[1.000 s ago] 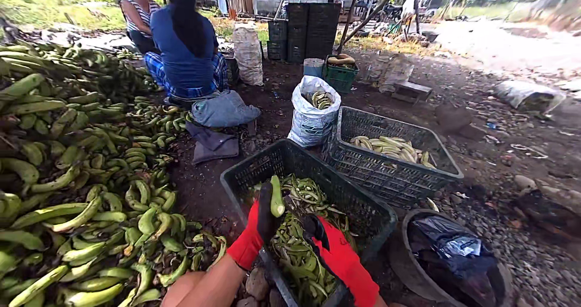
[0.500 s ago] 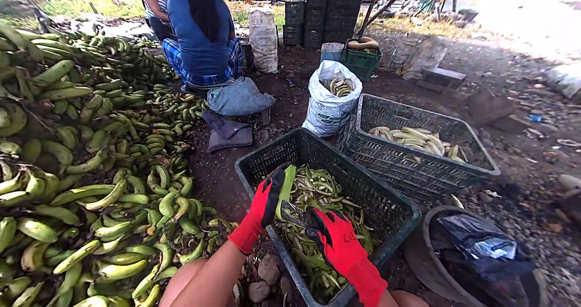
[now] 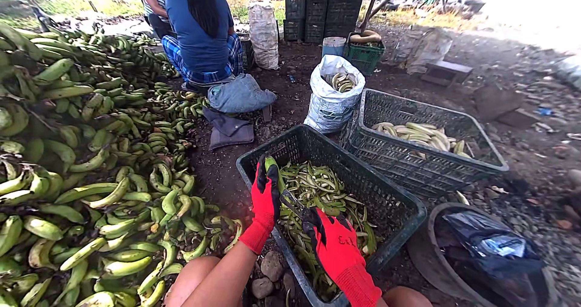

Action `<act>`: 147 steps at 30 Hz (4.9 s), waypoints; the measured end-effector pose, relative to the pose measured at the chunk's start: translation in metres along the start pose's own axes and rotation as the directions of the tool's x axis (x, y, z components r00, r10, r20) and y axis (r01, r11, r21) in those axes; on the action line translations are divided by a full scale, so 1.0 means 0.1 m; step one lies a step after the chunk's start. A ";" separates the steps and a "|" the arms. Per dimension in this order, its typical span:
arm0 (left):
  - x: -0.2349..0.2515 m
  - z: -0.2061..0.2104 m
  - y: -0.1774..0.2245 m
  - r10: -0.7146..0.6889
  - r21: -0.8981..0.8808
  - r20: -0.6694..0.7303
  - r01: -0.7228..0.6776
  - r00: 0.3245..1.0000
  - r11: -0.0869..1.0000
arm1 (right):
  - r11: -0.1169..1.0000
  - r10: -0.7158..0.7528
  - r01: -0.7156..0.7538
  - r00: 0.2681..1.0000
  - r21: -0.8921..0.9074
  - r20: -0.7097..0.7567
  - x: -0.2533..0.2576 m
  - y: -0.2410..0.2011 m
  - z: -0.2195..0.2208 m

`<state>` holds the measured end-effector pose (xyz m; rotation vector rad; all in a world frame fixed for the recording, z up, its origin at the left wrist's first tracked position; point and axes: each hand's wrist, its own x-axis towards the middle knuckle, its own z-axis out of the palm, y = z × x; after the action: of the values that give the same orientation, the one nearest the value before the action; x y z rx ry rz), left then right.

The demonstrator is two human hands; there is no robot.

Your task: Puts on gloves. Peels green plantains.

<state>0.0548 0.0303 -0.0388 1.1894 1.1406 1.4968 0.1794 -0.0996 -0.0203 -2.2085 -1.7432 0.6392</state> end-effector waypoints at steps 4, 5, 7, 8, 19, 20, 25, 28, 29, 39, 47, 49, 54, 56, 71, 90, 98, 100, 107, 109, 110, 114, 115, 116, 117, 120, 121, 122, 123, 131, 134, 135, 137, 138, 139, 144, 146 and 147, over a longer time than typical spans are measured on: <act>-0.01 -0.01 -0.02 0.030 0.136 -0.072 -0.020 0.997 0.990 | 0.992 0.097 -0.095 0.995 -0.078 0.021 -0.05 -0.16 -0.03; 0.00 0.00 -0.02 0.035 0.140 -0.060 -0.026 0.998 0.990 | 0.991 0.111 -0.108 0.993 -0.081 0.034 -0.05 -0.17 -0.04; 0.01 0.00 -0.03 0.005 0.050 0.036 -0.006 0.999 0.999 | 0.992 0.109 -0.106 0.994 -0.068 0.029 -0.02 -0.14 -0.06; 0.00 0.01 -0.03 -0.046 -0.022 0.123 0.049 0.991 0.999 | 0.994 0.096 -0.096 0.995 -0.052 -0.005 0.03 -0.09 -0.06; -0.02 0.00 -0.21 -0.343 -0.014 0.618 0.447 0.707 0.895 | 0.963 0.216 -0.204 0.975 0.179 -0.051 0.53 0.59 -0.23; 0.02 0.04 -0.23 -0.355 -0.060 0.471 0.431 0.808 0.901 | 0.963 0.207 -0.195 0.977 0.187 -0.045 0.47 0.51 -0.18; 0.11 0.15 -0.30 -0.219 -0.116 -0.068 0.211 0.973 0.971 | 0.978 0.141 -0.149 0.988 0.148 0.062 0.27 0.06 0.17; 0.08 0.17 -0.23 -0.184 -0.109 -0.155 0.168 0.971 0.980 | 0.986 0.127 -0.134 0.989 0.100 0.078 0.18 -0.07 0.17; 0.07 0.17 -0.20 -0.176 -0.111 -0.160 0.159 0.971 0.981 | 0.988 0.121 -0.127 0.990 0.091 0.076 0.16 -0.09 0.16; 0.04 0.15 -0.16 -0.127 -0.044 -0.129 0.122 0.983 0.992 | 0.986 0.163 -0.164 0.986 0.013 0.014 0.18 -0.12 0.11; 0.00 -0.10 -0.03 -0.311 0.161 0.745 0.294 0.590 0.942 | 0.987 0.146 -0.142 0.988 0.070 -0.053 0.46 0.33 -0.05; 0.02 -0.14 0.00 -0.318 0.236 0.843 0.234 0.433 0.943 | 0.991 0.099 -0.095 0.995 0.096 -0.033 0.52 0.43 -0.09; 0.10 -0.20 0.00 -0.335 0.298 0.858 0.152 0.390 0.942 | 0.985 0.013 -0.012 1.000 0.169 -0.005 0.55 0.53 -0.06; 0.14 -0.24 -0.01 -0.300 0.264 0.892 0.149 0.338 0.953 | 0.986 0.066 -0.066 0.998 0.155 0.005 0.56 0.54 -0.07; 0.10 0.03 -0.26 -0.376 -0.252 0.020 0.369 0.926 0.895 | 1.000 0.021 -0.022 0.994 -0.014 -0.104 0.16 0.01 0.26; -0.16 -0.01 0.06 -0.247 0.386 0.696 -0.061 0.674 0.920 | 0.977 0.146 -0.138 0.989 0.162 -0.038 0.50 0.38 -0.02; 0.02 0.07 -0.14 -0.459 -0.076 0.512 0.571 0.726 0.818 | 0.971 0.098 -0.081 0.993 0.225 -0.064 0.37 0.42 0.07; 0.08 0.02 -0.21 -0.503 -0.211 0.454 0.637 0.736 0.741 | 0.996 0.009 -0.003 0.998 0.087 -0.063 0.29 0.32 0.18; 0.07 0.00 -0.22 -0.482 -0.321 0.407 0.615 0.776 0.720 | 0.992 -0.119 0.108 0.978 -0.072 -0.171 0.19 0.24 0.26; 0.03 0.03 -0.17 -0.403 -0.266 0.431 0.541 0.807 0.798 | 0.999 -0.031 0.027 0.996 -0.040 -0.085 0.24 0.22 0.18; 0.01 0.06 -0.15 -0.387 -0.228 0.433 0.514 0.814 0.827 | 1.000 -0.007 0.005 0.997 -0.029 -0.076 0.26 0.23 0.15; -0.10 0.13 -0.11 -0.338 0.059 0.383 0.342 0.859 0.938 | 0.996 0.079 -0.078 0.995 0.032 -0.055 0.31 0.27 0.09; -0.14 0.12 -0.09 -0.290 0.131 0.428 0.259 0.856 0.957 | 0.992 0.103 -0.099 0.993 0.073 -0.050 0.34 0.29 0.08; -0.20 0.12 -0.06 -0.254 0.165 0.473 0.199 0.843 0.966 | 0.984 0.123 -0.117 0.992 0.136 -0.039 0.39 0.33 0.07; -0.26 0.12 -0.04 -0.222 0.172 0.521 0.154 0.824 0.973 | 0.969 0.132 -0.124 0.991 0.214 -0.024 0.45 0.39 0.05; -0.33 0.12 -0.03 -0.137 0.166 0.605 0.044 0.784 0.985 | 0.857 0.119 -0.093 0.993 0.507 -0.018 0.56 0.59 0.10; -0.31 0.12 -0.05 -0.133 0.152 0.607 0.051 0.783 0.987 | 0.811 0.116 -0.075 0.993 0.580 -0.034 0.57 0.63 0.13; -0.28 0.13 -0.08 -0.165 0.133 0.578 0.107 0.799 0.985 | 0.802 0.127 -0.077 0.991 0.593 -0.042 0.56 0.65 0.13; -0.23 0.14 -0.11 -0.232 0.107 0.530 0.206 0.816 0.973 | 0.831 0.152 -0.104 0.987 0.547 -0.044 0.54 0.65 0.11; 0.08 -0.03 -0.12 -0.594 -0.094 0.535 0.741 0.600 0.664 | 0.975 -0.123 0.129 0.992 0.182 -0.041 0.23 0.42 0.20; 0.10 -0.08 -0.13 -0.567 -0.076 0.595 0.742 0.570 0.666 | 0.940 -0.276 0.294 0.953 0.173 -0.122 0.19 0.47 0.26; 0.11 -0.09 -0.14 -0.548 -0.074 0.613 0.732 0.569 0.677 | 0.929 -0.313 0.335 0.938 0.156 -0.150 0.19 0.49 0.27; 0.11 -0.07 -0.12 -0.537 -0.051 0.581 0.686 0.612 0.726 | 0.932 -0.330 0.344 0.935 0.114 -0.127 0.21 0.51 0.25; 0.09 -0.04 -0.10 -0.529 -0.026 0.533 0.637 0.661 0.770 | 0.946 -0.300 0.306 0.951 0.101 -0.072 0.22 0.50 0.21; 0.06 -0.01 -0.09 -0.490 0.011 0.498 0.559 0.716 0.829 | 0.965 -0.245 0.245 0.969 0.096 -0.014 0.25 0.48 0.17; -0.21 0.07 -0.11 -0.244 0.117 0.547 0.215 0.800 0.969 | 0.970 0.148 -0.143 0.989 0.199 -0.014 0.50 0.45 0.07; -0.27 0.13 -0.06 -0.274 -0.003 0.507 0.320 0.817 0.947 | 0.898 0.247 -0.233 0.969 0.374 0.010 0.60 0.58 0.10; -0.25 0.13 -0.05 -0.327 -0.057 0.461 0.395 0.825 0.917 | 0.844 0.263 -0.232 0.965 0.483 0.003 0.61 0.64 0.12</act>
<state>0.0718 0.0089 -0.0468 1.0641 0.8616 0.9366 0.2390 -0.0577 -0.0710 -2.0729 -1.1108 0.9326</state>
